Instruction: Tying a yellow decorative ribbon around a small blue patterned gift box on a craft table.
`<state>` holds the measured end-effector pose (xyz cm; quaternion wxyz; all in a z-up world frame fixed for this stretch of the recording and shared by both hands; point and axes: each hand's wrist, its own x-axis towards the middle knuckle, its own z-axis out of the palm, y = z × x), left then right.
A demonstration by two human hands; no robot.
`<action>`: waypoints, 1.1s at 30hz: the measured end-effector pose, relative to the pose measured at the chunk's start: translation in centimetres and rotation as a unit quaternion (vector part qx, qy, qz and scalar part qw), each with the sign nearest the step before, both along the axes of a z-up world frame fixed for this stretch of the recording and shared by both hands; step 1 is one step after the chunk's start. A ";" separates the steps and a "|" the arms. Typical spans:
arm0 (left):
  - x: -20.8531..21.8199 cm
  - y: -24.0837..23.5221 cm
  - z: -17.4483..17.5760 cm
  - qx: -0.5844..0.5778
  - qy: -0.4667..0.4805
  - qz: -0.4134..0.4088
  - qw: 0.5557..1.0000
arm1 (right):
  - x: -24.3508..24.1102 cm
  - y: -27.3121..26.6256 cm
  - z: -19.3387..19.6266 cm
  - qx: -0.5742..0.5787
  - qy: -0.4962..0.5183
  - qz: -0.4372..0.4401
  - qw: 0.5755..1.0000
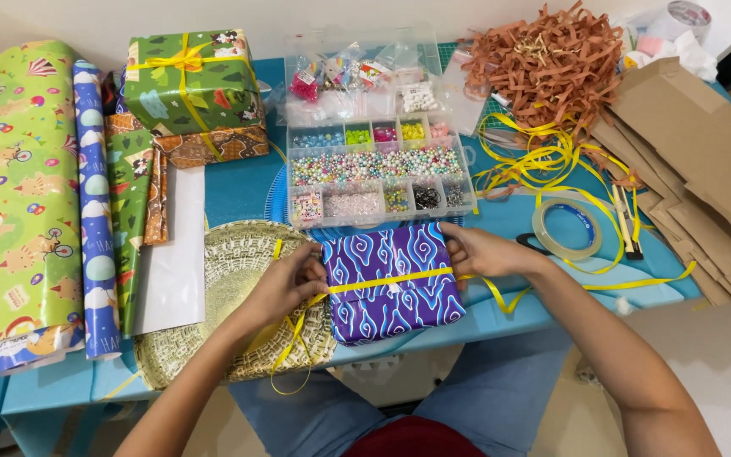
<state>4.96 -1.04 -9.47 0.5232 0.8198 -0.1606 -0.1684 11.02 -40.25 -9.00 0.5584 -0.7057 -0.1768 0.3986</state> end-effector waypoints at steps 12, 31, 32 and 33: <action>-3.1 -1.2 5.7 0.321 -0.801 -0.080 0.499 | -3.9 -2.0 2.1 -0.132 -0.853 -0.019 0.504; -0.6 1.4 3.4 0.422 -0.639 -0.013 0.643 | -4.8 -1.4 2.1 -0.259 -0.772 -0.126 0.567; -0.5 1.3 3.6 0.436 -0.648 -0.003 0.624 | -4.9 -1.6 2.1 -0.276 -0.761 -0.133 0.572; -0.3 1.7 3.6 0.436 -0.649 -0.003 0.624 | -5.0 -1.5 3.1 -0.276 -0.761 -0.133 0.572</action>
